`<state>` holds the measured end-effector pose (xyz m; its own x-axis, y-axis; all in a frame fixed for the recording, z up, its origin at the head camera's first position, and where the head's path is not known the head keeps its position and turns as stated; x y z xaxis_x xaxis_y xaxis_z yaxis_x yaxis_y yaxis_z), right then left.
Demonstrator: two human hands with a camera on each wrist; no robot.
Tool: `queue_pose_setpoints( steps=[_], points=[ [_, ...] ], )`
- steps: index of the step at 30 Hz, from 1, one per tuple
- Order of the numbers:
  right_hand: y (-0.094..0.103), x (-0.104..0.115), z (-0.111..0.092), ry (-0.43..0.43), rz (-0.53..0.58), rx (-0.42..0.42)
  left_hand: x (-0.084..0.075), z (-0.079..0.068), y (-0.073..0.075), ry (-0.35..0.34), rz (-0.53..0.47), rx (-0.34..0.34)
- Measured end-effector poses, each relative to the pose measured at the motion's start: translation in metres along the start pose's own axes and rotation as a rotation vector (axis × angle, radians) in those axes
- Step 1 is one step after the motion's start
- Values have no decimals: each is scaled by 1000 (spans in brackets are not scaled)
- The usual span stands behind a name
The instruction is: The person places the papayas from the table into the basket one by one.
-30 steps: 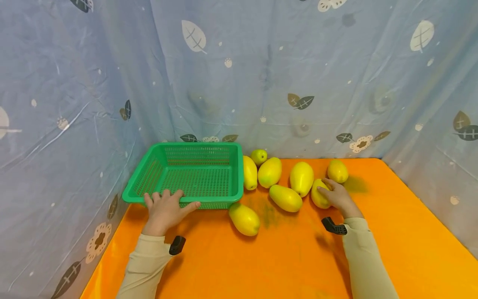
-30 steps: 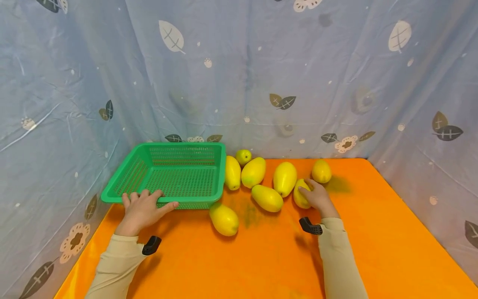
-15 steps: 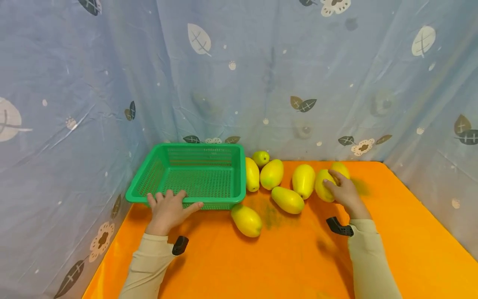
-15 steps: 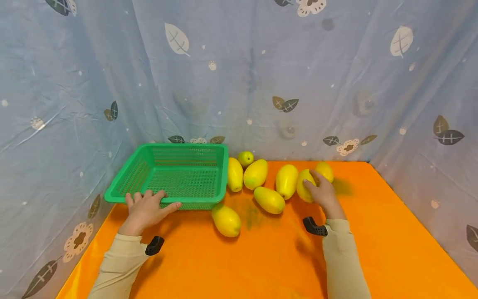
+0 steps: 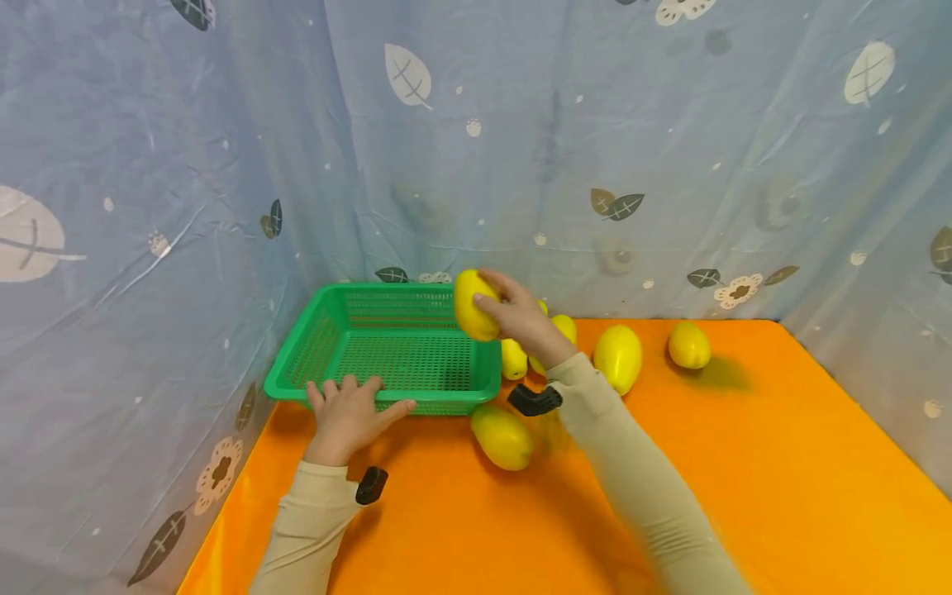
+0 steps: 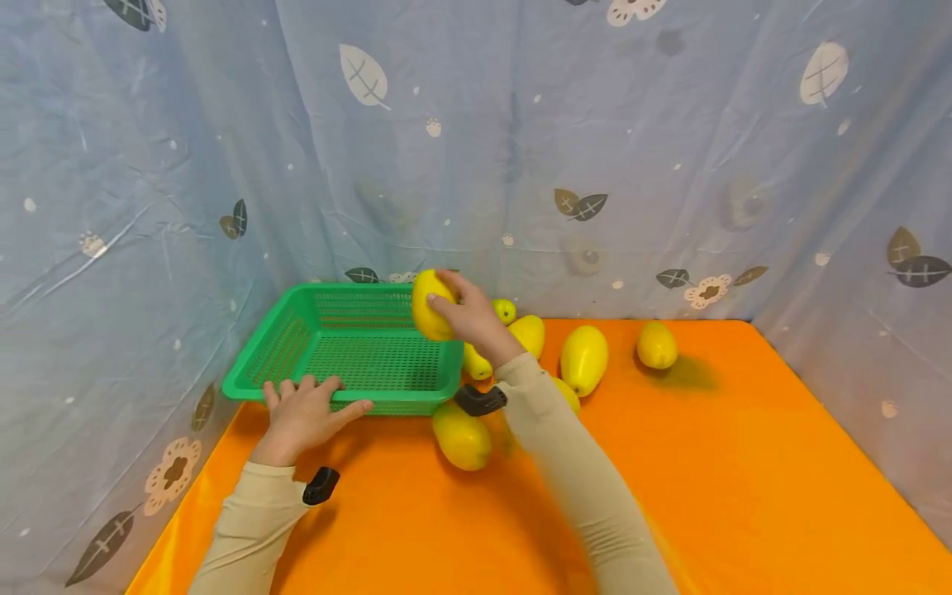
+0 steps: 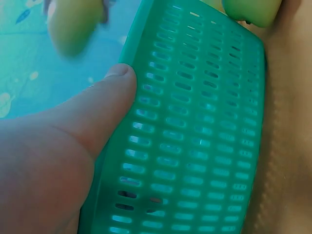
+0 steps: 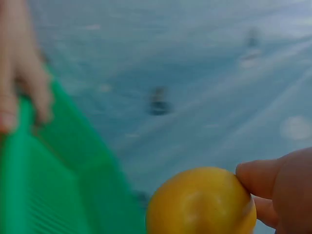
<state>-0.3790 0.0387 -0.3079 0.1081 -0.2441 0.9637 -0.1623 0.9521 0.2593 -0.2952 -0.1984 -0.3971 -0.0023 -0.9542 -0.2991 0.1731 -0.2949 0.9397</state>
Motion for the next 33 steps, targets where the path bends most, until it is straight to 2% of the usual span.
queue_pose_setpoints(
  steps=[3,5,9,13,19,26,29,33],
  points=[
    [-50,-26,9,-84,-26,97,-3,1,-1,1,1,-1],
    [-70,-45,12,-124,-73,136,-4,1,-3,1,0,-4],
    [-89,-72,16,-148,-192,149,-6,0,-5,1,-2,-6],
    [-94,-84,19,-163,-288,137,-7,0,-4,2,-2,-8],
    [-97,-86,21,-193,-301,151,-7,1,-1,2,-10,-14],
    [-92,-68,17,-117,-242,131,-1,3,0,5,-6,-4],
    [-71,-50,11,-64,-210,96,0,3,-1,5,-6,4],
    [-18,-26,2,-31,-177,30,1,3,-1,5,-18,15]
  ],
)
Point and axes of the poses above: each hand's wrist, its own z-axis towards the middle knuckle, its own y-axis out of the back of the hand, x = y × z, the point moved 9 cm from there along z, towards the middle knuckle, and after that the axes turned 9 degrees about -x, right-handed, at the moved point
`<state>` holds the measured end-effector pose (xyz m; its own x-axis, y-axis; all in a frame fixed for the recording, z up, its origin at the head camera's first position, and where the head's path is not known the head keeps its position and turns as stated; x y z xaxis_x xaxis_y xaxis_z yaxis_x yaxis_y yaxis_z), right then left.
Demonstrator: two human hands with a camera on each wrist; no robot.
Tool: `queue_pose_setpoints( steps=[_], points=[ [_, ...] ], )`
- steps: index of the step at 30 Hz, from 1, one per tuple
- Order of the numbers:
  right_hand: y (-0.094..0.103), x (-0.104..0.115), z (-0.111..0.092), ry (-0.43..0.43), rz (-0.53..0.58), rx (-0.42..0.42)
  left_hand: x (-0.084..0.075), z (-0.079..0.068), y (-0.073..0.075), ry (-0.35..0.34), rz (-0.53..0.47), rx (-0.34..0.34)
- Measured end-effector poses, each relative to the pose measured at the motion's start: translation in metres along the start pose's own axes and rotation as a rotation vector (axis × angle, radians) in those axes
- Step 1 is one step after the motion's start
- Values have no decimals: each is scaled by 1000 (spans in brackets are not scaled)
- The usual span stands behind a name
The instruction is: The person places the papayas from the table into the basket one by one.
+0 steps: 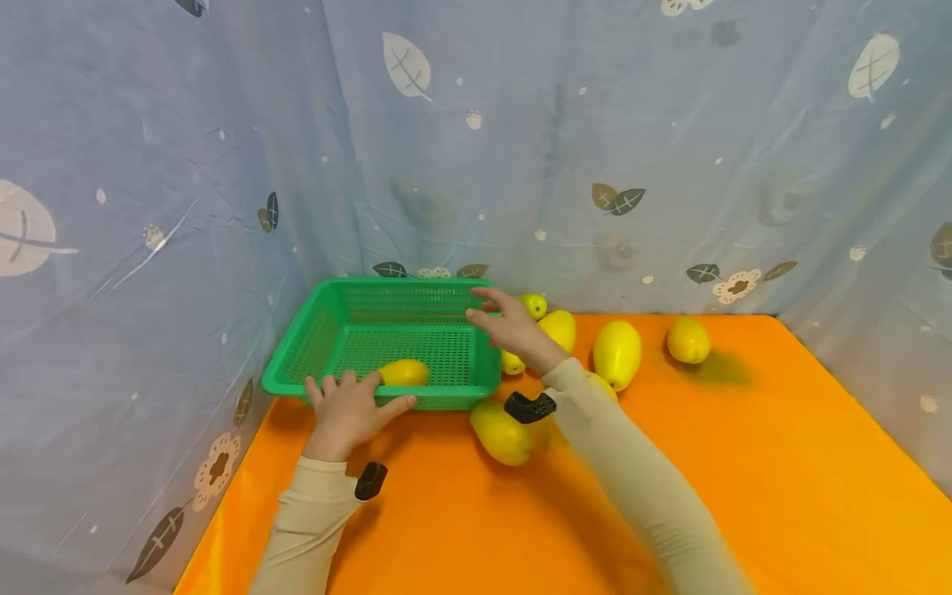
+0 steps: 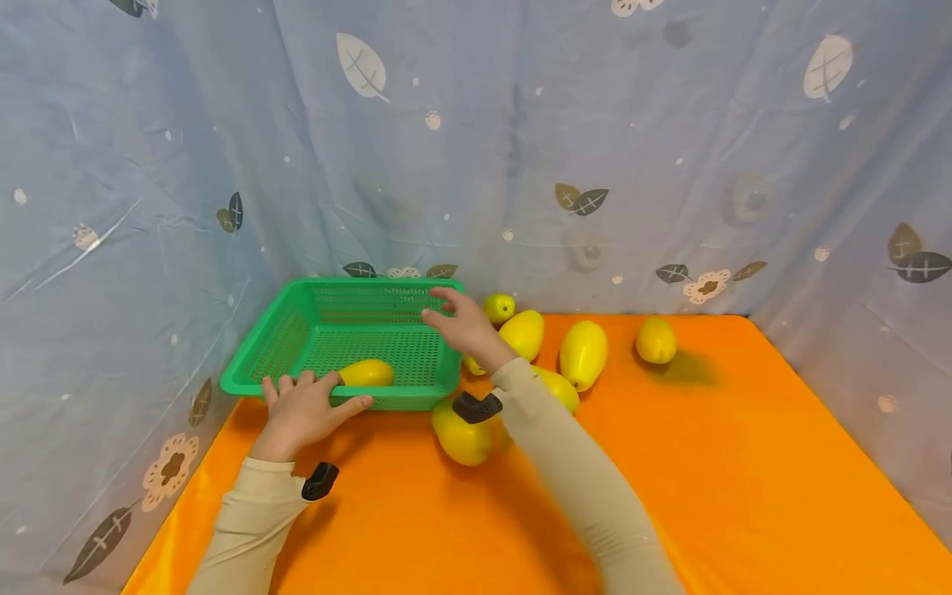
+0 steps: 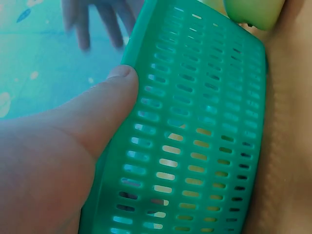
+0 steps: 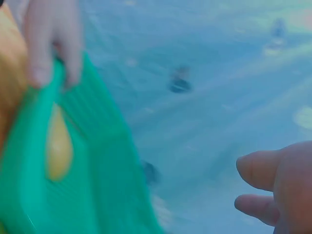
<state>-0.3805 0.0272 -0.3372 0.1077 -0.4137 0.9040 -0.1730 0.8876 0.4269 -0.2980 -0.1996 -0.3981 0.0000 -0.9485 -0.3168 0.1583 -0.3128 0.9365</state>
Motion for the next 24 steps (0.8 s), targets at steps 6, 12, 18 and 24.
queue_pose_setpoints(
  steps=[6,12,18,24],
  points=[
    [100,-15,-21,-39,39,-105,1,0,1,2,-10,16],
    [173,-66,-47,-132,58,-240,2,0,3,-9,3,7],
    [201,-127,-64,-239,116,-340,4,-2,4,-11,21,-16],
    [207,-166,-71,-305,130,-393,1,-3,1,-8,33,-28]
  ],
)
Point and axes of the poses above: each hand's wrist, its own z-axis towards the middle knuckle, its own y-axis out of the back of the hand, x = y × z, the point moved 9 cm from there along z, towards the middle knuckle, and after that the axes turned 9 degrees about -x, right-handed, at the moved point
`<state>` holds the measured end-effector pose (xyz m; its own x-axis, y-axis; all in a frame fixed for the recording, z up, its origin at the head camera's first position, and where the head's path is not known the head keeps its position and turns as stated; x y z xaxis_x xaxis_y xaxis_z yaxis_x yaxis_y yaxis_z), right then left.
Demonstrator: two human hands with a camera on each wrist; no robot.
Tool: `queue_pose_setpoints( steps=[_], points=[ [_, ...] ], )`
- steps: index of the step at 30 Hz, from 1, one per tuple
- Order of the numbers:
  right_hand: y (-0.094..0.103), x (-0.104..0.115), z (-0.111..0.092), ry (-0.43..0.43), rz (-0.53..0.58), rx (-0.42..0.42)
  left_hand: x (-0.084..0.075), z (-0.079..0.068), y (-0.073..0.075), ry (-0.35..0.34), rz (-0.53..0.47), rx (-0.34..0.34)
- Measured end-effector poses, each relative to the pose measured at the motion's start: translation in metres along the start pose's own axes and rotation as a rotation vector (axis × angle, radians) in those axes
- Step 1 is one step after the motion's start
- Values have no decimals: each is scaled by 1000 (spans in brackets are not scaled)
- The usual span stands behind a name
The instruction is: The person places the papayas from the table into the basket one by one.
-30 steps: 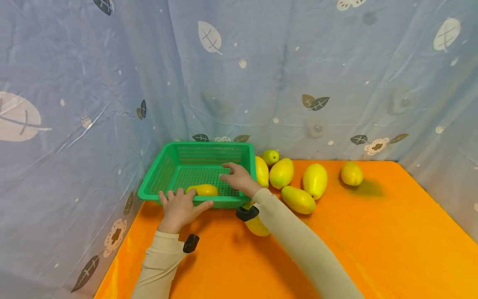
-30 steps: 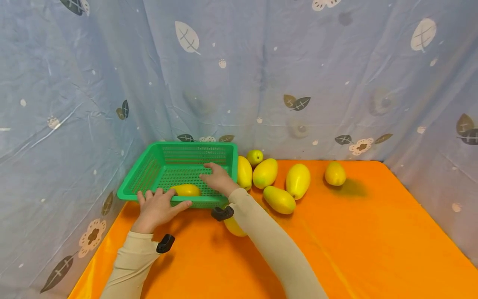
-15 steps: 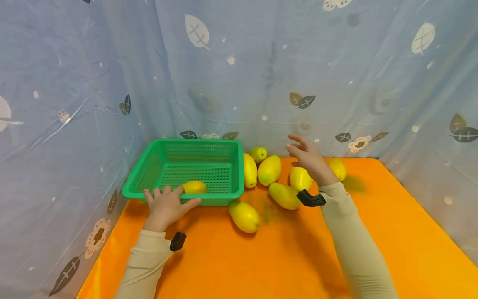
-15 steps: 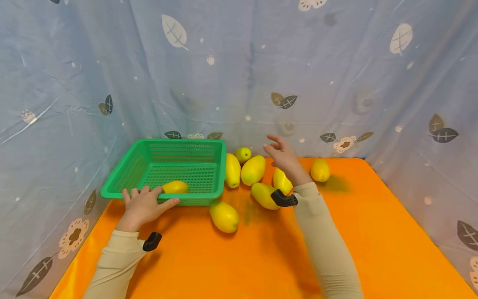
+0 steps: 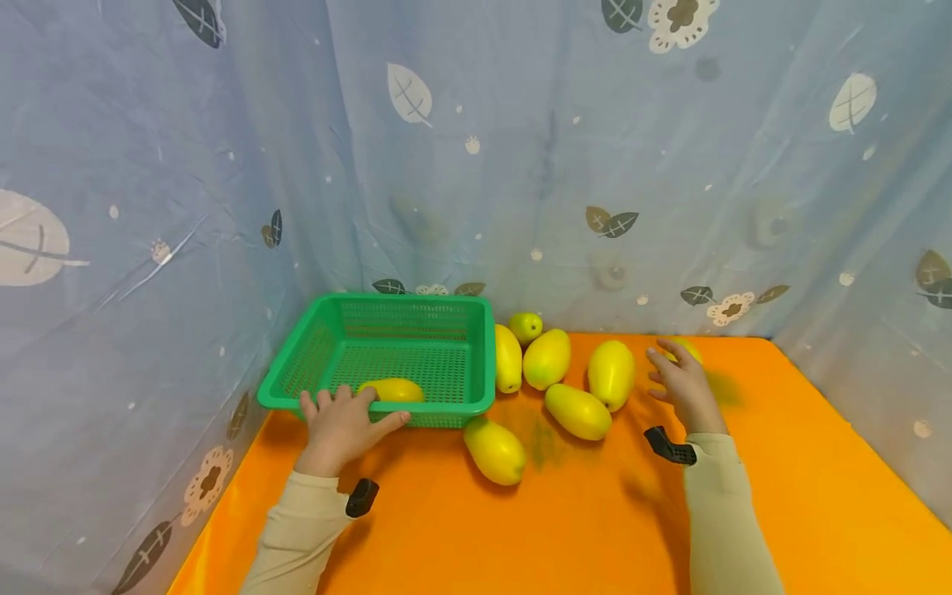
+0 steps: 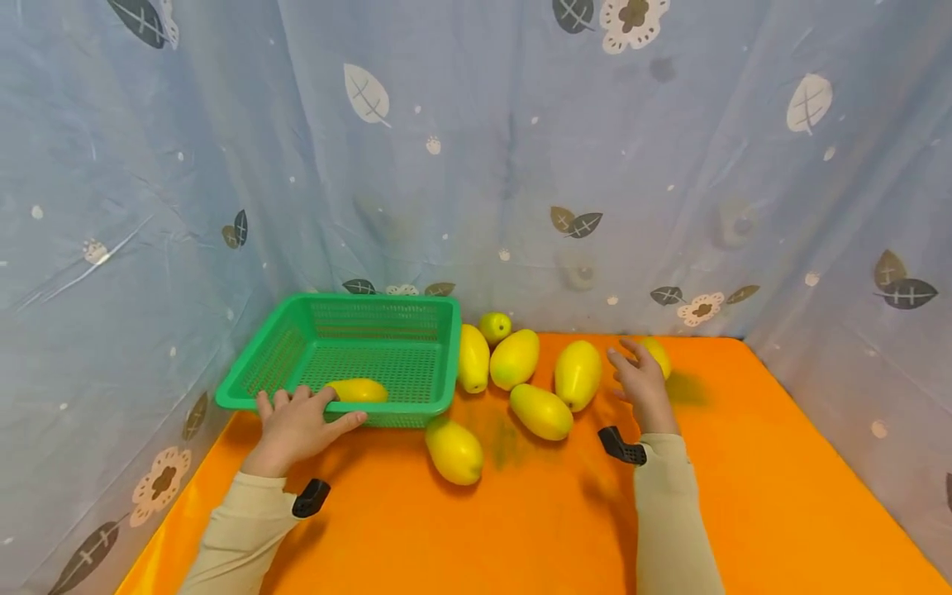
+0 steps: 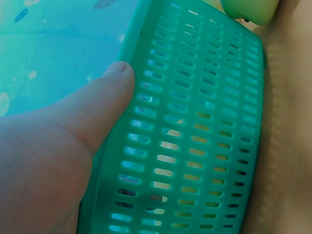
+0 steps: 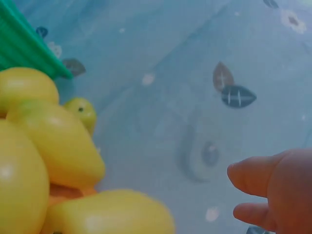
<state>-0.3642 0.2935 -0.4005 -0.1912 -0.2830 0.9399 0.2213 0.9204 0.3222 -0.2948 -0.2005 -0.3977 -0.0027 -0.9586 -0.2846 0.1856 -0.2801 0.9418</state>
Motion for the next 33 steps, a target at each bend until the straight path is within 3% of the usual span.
queue_pose_setpoints(
  steps=[4,9,18,23,33],
  points=[
    [-4,-13,6,-16,21,-26,0,0,1,1,-10,-15],
    [-8,-12,15,-3,-16,-44,-1,2,5,2,-19,-22],
    [-38,-36,25,-10,-122,-2,0,2,-1,5,-12,13],
    [-46,-40,26,-7,-108,-29,-1,1,-1,6,-17,11],
    [-43,-43,26,-27,-44,-41,-2,2,0,5,-16,3]
  ],
)
Point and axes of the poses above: each hand's wrist, its own z-axis towards the middle knuckle, its own y-axis out of the back of the hand, x = y × z, the point moved 9 cm from there along z, towards the middle knuckle, and after that the axes turned 9 degrees about -x, right-handed, at the moved point
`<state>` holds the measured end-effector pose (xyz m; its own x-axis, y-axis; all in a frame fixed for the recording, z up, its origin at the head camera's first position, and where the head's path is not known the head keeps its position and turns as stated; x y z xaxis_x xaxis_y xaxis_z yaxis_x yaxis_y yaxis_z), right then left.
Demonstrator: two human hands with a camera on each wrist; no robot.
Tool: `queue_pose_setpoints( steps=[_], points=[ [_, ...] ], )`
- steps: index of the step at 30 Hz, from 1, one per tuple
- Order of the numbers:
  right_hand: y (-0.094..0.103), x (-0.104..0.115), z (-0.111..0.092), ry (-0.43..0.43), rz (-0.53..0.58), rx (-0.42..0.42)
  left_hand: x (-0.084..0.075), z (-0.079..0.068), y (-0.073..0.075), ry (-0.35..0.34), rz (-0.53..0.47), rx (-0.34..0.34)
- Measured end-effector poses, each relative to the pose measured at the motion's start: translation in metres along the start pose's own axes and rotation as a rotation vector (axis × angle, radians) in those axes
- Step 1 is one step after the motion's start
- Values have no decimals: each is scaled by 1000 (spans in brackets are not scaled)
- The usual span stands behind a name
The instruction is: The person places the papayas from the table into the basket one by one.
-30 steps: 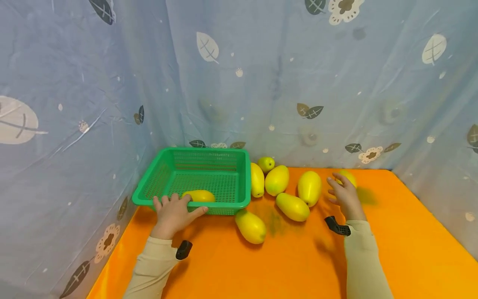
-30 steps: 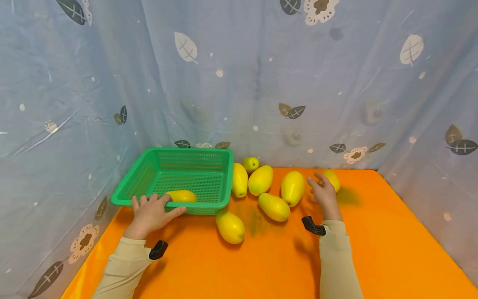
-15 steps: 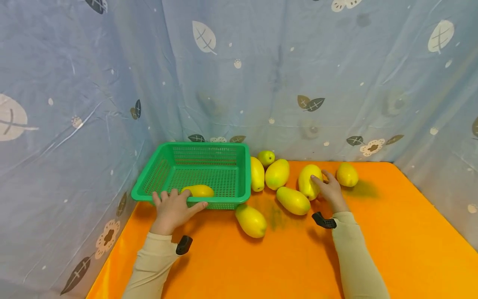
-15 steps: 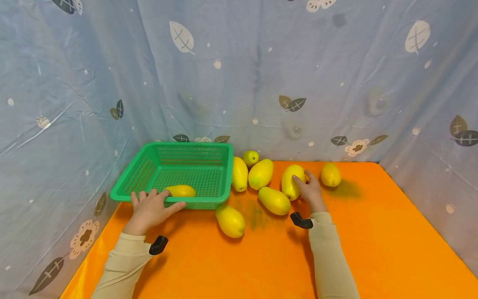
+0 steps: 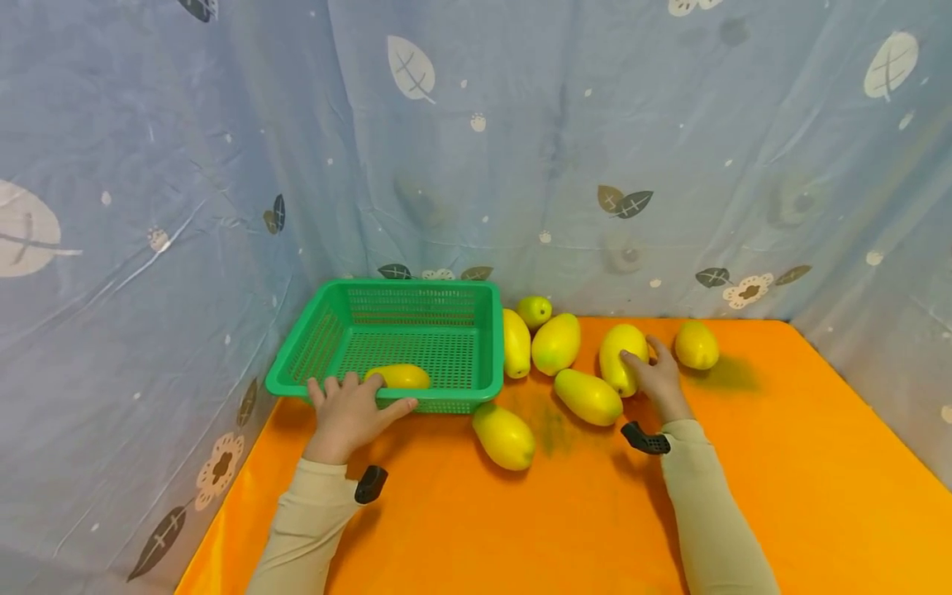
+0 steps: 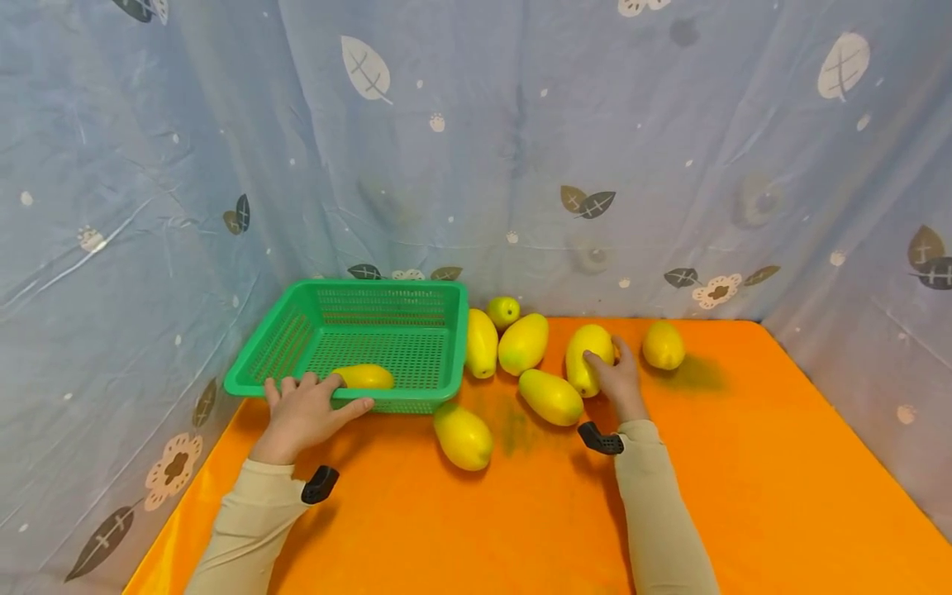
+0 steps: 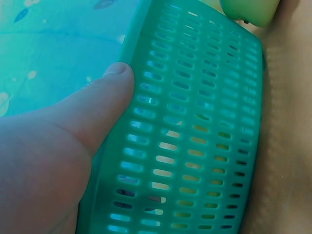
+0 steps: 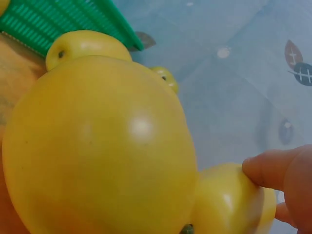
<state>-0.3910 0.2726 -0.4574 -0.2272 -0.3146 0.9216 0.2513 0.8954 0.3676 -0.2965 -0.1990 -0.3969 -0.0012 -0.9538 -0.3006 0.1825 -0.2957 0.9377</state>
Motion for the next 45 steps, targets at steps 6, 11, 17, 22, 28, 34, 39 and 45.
queue_pose_setpoints(
  steps=[6,11,17,22,28,34,39,45],
  points=[
    [9,9,-5,1,62,-72,1,0,2,-7,-4,-12],
    [16,43,-21,61,170,-107,0,0,-2,4,-8,-1],
    [-17,128,-52,195,313,44,1,0,-3,6,-17,-2],
    [-97,184,-81,259,299,212,5,1,-1,12,-16,-5],
    [-201,172,-106,229,94,402,4,3,-4,16,-5,5],
    [-250,140,-102,192,-144,470,-3,1,-6,24,-1,9],
    [-265,133,-102,216,-266,537,-3,1,-5,33,-8,8],
    [-268,138,-104,228,-272,524,1,2,-1,41,-9,17]
  ],
)
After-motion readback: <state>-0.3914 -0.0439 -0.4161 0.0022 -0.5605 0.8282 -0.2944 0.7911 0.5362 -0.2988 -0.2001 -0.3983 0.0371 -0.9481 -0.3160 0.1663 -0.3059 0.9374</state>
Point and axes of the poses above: each hand's wrist, its own z-axis towards the middle knuckle, its own y-axis out of the back of the hand, x = y × z, the point moved 9 cm from there along z, towards the middle knuckle, and after that the axes turned 9 degrees about -x, right-handed, at the moved point
